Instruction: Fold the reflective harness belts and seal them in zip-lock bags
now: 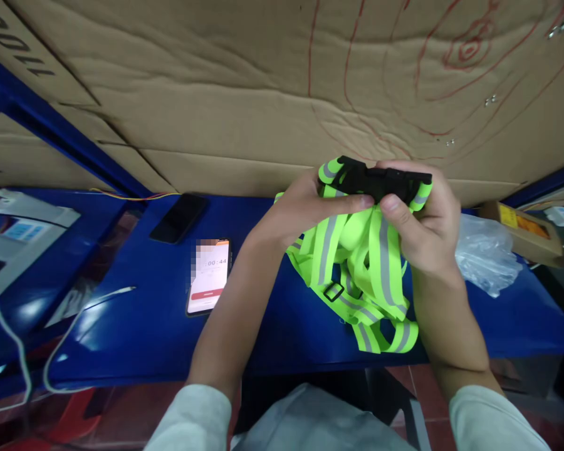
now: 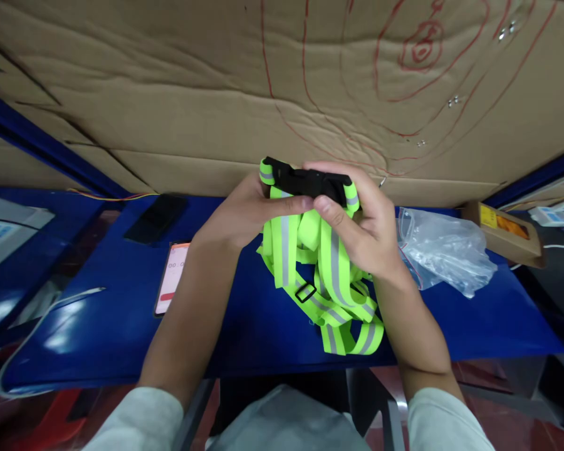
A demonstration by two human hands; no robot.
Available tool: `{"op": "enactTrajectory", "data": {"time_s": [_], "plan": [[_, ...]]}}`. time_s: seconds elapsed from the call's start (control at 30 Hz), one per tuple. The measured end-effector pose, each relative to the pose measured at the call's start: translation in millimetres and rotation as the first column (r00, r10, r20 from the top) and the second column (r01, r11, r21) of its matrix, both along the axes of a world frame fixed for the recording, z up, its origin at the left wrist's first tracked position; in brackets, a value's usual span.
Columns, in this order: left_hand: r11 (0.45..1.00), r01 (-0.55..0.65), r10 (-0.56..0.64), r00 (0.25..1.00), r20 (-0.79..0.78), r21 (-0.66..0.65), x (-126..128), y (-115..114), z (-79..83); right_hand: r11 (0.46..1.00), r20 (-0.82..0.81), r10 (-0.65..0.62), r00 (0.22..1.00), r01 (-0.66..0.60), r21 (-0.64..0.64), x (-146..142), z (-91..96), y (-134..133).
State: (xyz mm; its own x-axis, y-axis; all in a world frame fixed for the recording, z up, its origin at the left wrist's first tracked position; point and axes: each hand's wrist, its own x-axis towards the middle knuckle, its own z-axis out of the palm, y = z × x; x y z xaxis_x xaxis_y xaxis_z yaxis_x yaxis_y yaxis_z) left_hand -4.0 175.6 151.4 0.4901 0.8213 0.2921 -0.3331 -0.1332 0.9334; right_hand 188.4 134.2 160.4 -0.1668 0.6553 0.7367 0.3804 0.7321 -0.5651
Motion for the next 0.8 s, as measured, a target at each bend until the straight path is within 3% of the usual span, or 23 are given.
{"op": "enactTrajectory", "data": {"time_s": [0.13, 0.4, 0.8], "plan": [[0.999, -0.038, 0.038, 0.999, -0.027, -0.002, -3, -10, 5.4, 0.999, -0.004, -0.024, 1.000, 0.024, 0.030, -2, 2.7, -4], [0.990, -0.076, 0.091, 0.988, -0.124, 0.117, -11, -15, 17.3, 1.000, 0.073, 0.018, 0.997, -0.017, -0.023, -1, 9.8, -18], [0.996, -0.077, 0.082, 0.991, -0.103, 0.049, 1, -9, 11.7, 0.993, 0.036, 0.112, 0.993, -0.110, -0.052, 8, 17.6, -14]]}}
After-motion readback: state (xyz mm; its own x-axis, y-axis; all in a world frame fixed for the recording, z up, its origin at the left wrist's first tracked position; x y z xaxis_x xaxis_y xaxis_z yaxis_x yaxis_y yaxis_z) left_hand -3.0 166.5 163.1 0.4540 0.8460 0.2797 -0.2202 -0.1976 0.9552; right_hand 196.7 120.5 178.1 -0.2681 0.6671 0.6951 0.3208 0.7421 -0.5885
